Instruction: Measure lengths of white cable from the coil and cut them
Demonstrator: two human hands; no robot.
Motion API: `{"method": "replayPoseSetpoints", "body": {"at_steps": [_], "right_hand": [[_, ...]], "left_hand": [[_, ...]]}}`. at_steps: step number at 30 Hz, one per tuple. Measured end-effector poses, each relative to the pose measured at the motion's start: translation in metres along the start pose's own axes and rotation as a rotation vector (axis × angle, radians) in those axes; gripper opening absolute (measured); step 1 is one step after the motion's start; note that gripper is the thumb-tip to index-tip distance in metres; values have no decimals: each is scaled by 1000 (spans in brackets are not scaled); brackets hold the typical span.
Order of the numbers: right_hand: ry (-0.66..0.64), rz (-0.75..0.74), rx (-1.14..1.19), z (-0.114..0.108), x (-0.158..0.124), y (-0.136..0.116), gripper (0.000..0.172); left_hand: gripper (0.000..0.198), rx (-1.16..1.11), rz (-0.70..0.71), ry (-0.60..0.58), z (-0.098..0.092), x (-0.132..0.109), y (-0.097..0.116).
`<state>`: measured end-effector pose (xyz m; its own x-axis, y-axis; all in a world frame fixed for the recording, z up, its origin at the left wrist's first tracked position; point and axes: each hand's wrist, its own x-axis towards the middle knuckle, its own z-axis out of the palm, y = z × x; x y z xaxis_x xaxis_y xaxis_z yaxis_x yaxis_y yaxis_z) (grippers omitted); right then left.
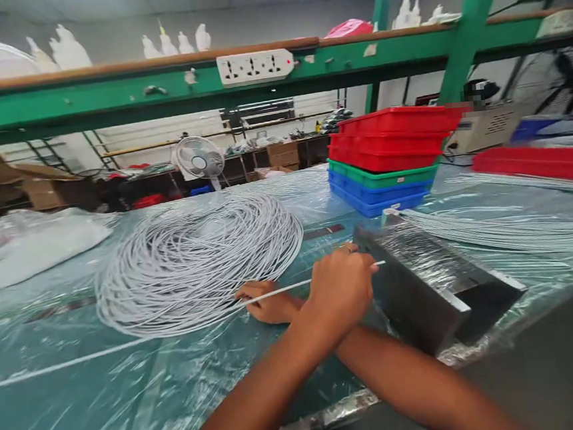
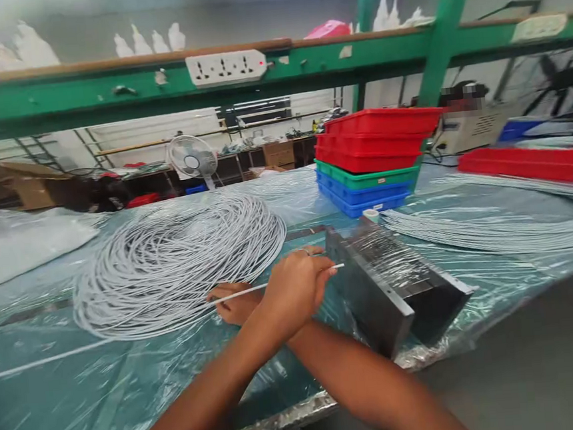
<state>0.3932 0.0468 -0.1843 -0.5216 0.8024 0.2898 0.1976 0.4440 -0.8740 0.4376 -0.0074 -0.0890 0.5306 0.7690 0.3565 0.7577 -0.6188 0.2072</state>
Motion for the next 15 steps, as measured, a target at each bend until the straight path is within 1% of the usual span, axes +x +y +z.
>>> {"method": "replayPoseSetpoints", "body": {"at_steps": [3, 5, 10, 15], "right_hand": [[-41, -152, -164, 4, 7, 6, 33], [-49, -212, -246, 4, 10, 10, 38], [-62, -295, -372, 2, 11, 13, 27], [-72, -343, -426, 1, 12, 16, 28]], "left_hand": [[15, -14, 12, -122, 5, 17, 13], [17, -41, 25, -141, 6, 19, 16], [18, -69, 27, -194, 5, 17, 12], [19, -63, -14, -173, 4, 16, 15]]}}
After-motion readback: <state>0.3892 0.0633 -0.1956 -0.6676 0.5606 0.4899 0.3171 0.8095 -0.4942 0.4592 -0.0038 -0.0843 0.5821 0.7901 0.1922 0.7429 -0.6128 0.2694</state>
